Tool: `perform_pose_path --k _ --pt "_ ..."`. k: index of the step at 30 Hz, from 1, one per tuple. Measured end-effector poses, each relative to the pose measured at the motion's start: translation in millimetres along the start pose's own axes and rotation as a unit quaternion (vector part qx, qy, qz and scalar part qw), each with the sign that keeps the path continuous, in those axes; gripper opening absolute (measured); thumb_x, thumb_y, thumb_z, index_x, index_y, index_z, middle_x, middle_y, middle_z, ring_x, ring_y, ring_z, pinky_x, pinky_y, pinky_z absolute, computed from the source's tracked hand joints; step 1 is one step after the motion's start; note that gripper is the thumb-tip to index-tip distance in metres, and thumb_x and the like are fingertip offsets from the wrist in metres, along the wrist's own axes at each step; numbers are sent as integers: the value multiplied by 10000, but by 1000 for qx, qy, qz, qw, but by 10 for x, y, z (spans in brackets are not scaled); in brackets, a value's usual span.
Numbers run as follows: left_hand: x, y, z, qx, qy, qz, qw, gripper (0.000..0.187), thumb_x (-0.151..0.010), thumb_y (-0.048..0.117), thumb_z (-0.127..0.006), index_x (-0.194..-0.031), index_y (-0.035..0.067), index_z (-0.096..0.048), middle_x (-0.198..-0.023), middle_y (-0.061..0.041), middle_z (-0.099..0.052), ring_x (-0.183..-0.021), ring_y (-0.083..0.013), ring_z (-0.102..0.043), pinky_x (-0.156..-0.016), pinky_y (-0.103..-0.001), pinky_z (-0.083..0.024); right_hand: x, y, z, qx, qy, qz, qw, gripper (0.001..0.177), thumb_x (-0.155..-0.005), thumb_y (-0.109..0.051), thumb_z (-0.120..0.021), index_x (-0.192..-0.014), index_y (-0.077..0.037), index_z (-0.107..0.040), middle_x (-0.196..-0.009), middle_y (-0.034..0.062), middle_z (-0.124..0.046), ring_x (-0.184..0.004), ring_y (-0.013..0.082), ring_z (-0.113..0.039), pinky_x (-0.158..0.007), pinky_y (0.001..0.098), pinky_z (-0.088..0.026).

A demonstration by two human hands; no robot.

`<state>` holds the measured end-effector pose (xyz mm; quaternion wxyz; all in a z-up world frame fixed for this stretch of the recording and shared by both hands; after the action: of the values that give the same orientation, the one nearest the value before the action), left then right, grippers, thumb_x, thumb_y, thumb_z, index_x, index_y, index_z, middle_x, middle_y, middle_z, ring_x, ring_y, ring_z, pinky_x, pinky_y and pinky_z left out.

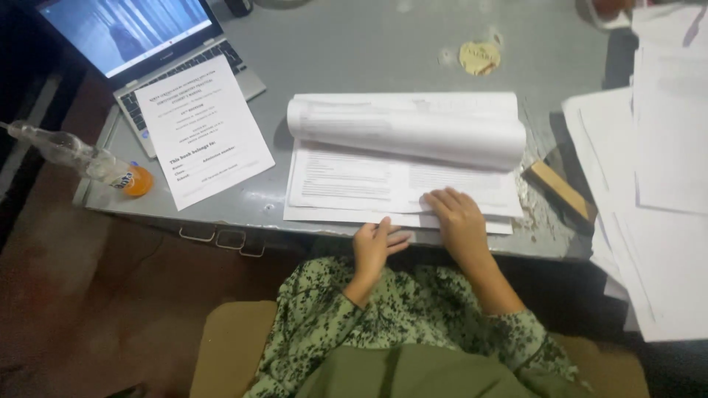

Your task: Organizing and flipping through a stack of printed documents on a desk

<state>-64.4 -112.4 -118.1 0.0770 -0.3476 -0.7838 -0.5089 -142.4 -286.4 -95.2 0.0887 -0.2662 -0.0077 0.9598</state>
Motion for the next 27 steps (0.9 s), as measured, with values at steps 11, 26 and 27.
perform_pose_path --k 11,26,27 --pt "267 67 388 -586 9 -495 641 299 -942 150 -708 -1233 82 -696 -1312 -97 -603 -1292 -299 -554 -1131 -570 -381 -8 -247 -40 -109 51 -11 993 241 -882 16 -699 -1093 -81 -762 -1316 176 -676 -1243 396 -617 -1044 478 -500" --pt "488 -73 252 -673 44 -503 541 684 -840 150 -769 -1475 78 -526 -1457 -236 -511 -1402 -434 -445 -1140 -658 -268 100 -407 -311 -85 79 18 993 211 -963 -121 -666 -1120 -223 -763 -1185 -7 -753 -1208 283 -668 -1059 412 -493" --pt "424 -97 271 -670 45 -504 543 684 -840 150 -769 -1475 78 -526 -1457 -236 -511 -1402 -434 -445 -1140 -658 -268 59 -424 -319 -82 78 20 993 211 -963 -121 -666 -1120 -223 -763 -1185 -7 -753 -1208 283 -668 -1059 412 -493"
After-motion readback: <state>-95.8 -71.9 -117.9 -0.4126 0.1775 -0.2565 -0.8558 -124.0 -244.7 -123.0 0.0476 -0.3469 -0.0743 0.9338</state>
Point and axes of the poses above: each hand's wrist, its own x-axis away from the middle knuckle, its own z-axis out of the back of the hand, y = z × x, the point moved 1 cm from there along -x, towards the middle knuckle
